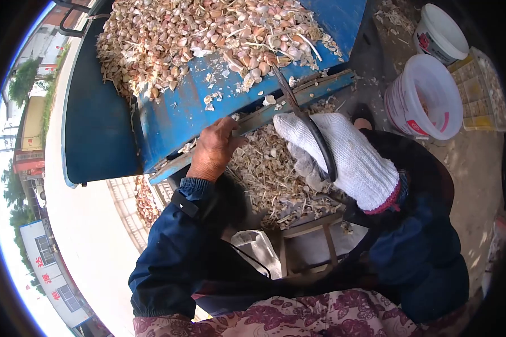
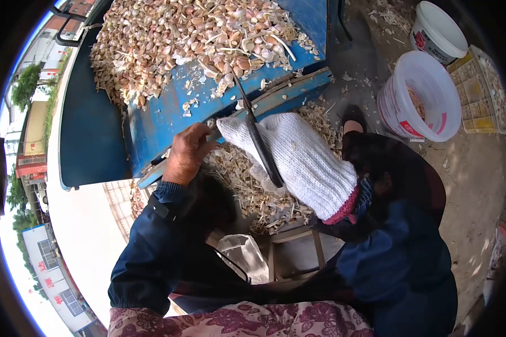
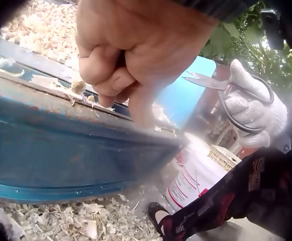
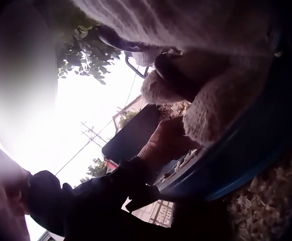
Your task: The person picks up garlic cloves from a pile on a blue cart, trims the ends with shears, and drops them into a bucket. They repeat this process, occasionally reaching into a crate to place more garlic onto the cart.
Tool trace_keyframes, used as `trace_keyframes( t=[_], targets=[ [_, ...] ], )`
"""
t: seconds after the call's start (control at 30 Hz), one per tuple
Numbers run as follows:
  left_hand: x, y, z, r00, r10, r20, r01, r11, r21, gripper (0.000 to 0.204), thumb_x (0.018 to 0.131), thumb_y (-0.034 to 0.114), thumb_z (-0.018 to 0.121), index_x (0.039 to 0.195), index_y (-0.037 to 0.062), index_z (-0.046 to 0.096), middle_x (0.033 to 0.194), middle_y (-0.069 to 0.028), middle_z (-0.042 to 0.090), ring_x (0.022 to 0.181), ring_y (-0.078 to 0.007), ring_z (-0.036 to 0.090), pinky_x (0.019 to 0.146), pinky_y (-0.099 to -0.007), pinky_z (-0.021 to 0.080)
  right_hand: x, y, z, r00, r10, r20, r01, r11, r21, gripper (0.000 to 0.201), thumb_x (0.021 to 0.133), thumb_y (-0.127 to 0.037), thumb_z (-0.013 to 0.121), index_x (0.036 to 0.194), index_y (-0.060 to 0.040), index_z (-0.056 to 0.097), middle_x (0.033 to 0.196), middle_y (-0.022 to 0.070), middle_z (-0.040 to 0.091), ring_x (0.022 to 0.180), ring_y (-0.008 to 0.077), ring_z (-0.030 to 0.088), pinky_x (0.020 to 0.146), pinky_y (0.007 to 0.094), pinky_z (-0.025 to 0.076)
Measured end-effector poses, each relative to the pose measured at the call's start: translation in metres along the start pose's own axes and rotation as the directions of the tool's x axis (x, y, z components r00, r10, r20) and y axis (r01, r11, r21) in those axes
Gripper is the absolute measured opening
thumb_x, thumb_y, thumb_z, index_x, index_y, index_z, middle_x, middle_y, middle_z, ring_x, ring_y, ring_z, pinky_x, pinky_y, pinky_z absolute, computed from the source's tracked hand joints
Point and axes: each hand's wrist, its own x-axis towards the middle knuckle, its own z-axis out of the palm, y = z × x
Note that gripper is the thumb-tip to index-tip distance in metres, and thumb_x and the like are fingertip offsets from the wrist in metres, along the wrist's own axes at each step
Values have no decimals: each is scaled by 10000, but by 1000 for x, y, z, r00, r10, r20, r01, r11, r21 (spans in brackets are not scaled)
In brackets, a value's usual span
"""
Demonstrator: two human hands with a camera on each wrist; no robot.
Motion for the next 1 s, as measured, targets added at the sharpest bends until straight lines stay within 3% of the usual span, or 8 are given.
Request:
trace_keyframes(
  t=[0.17,0.2,0.27,0.3,0.4,0.53,0.8,1.0],
  targets=[
    [-30,-6,46,960,6,280,60,972,-227,60,805,-2,633,864,-14,630,752,-107,644,715,-201,633,666,-311,489,-18,-9,-18,967,-256,-12,251,955,-158,415,890,-451,647,866,-38,615,645,-20,554,527,69,554,444,202,419],
    [-40,-19,73,953,18,302,62,965,-254,83,795,12,631,873,-8,653,773,-115,663,737,-233,651,686,-330,501,-23,-17,-16,989,-70,-131,62,996,-62,388,879,-435,669,881,-49,625,665,-20,566,535,64,562,454,198,433],
    [-56,-44,127,949,-121,292,208,935,-288,101,778,32,640,868,4,674,795,-134,675,777,-261,667,704,-346,509,-29,-13,-27,932,-334,-140,283,913,-293,357,869,-415,687,892,-63,633,698,-9,597,538,62,576,452,198,452],
    [-55,-50,152,948,-119,295,209,932,-296,101,778,32,640,868,4,674,795,-134,675,777,-261,667,704,-346,509,-30,-18,-28,965,-181,-191,193,980,41,380,860,-434,691,905,-59,641,724,8,625,531,71,589,433,205,461],
    [-45,-69,222,976,-216,28,215,928,-303,84,769,47,650,838,16,687,796,-146,679,805,-280,672,716,-364,514,-34,-11,-41,914,4,-405,52,991,127,420,885,-452,648,836,-35,636,577,30,594,432,110,563,383,217,449],
    [-39,-117,312,944,-313,-100,326,931,165,132,770,118,595,840,85,702,773,-193,658,738,-395,642,673,-475,516,-41,-1,-60,881,-205,-426,238,971,26,451,974,-390,504,927,49,601,658,129,621,421,211,579,363,303,472],
    [-37,-106,329,982,-181,-46,183,981,56,174,821,135,518,929,105,651,777,-193,657,676,-409,638,615,-494,520,-48,5,-75,847,-151,-509,192,981,27,421,955,-371,535,916,43,604,658,112,618,442,192,576,386,293,466],
    [-64,-90,331,948,-291,131,267,948,176,165,821,79,518,934,100,637,812,-175,657,703,-388,650,613,-509,512,-45,-3,-74,834,-211,-510,223,974,-38,399,941,-356,558,908,38,606,659,99,615,457,178,574,403,284,462]
  ],
)
